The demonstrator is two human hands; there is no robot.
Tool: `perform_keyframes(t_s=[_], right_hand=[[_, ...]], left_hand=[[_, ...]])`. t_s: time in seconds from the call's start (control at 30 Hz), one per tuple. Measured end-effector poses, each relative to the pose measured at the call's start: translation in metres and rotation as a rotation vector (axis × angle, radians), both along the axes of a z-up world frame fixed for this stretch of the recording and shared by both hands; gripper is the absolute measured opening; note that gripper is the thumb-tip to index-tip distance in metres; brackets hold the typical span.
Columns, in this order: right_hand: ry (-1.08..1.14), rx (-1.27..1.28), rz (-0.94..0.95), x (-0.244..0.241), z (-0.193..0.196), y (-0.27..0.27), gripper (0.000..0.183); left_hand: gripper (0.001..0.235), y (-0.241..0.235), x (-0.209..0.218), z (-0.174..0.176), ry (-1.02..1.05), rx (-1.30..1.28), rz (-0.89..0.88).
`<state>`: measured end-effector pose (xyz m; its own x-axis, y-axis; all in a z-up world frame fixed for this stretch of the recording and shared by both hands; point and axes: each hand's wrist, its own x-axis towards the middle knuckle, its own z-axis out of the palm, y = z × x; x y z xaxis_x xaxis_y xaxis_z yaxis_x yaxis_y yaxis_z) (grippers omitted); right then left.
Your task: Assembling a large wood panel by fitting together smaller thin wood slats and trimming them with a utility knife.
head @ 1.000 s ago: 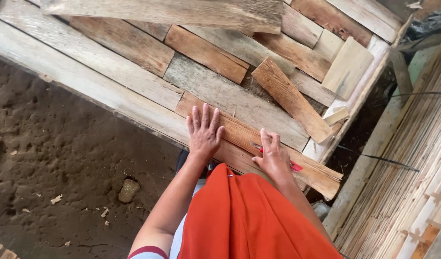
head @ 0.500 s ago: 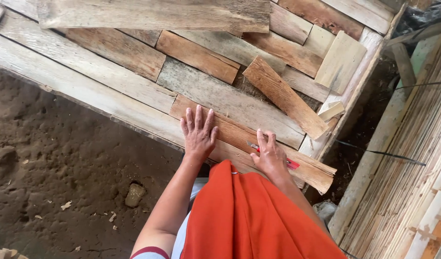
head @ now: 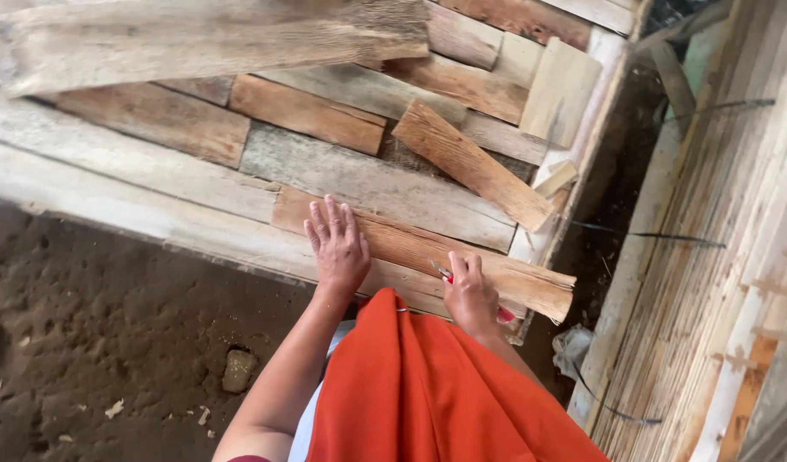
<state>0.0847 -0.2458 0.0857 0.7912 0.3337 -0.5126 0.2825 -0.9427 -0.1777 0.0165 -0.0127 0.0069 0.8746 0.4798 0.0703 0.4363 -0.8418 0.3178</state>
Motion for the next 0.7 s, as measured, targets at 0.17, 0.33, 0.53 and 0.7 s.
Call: perform_keyframes(t_s=[0.17,0.33,0.53,0.7], right_hand=[[-0.115,0.126,-0.100,-0.018,-0.032,-0.020,0.062],[-0.295,0.214,-0.169,-0.040,-0.053,-0.031,0.064],[-0.307,0.196,-0.321,-0.048,-0.057,-0.042,0.049],[-0.261,0.179,-0.034,-0.024,-0.041,-0.014,0.068]], left_hand=[[0.072,-0.005,0.009,-0.001,0.060,-0.077,-0.087],[0.078,-0.019,0.026,0.018,0.116,-0.152,-0.282],[0.069,-0.027,0.024,0.016,0.063,-0.186,-0.494],[0.063,-0.016,0.014,0.015,0.086,-0.178,-0.376]])
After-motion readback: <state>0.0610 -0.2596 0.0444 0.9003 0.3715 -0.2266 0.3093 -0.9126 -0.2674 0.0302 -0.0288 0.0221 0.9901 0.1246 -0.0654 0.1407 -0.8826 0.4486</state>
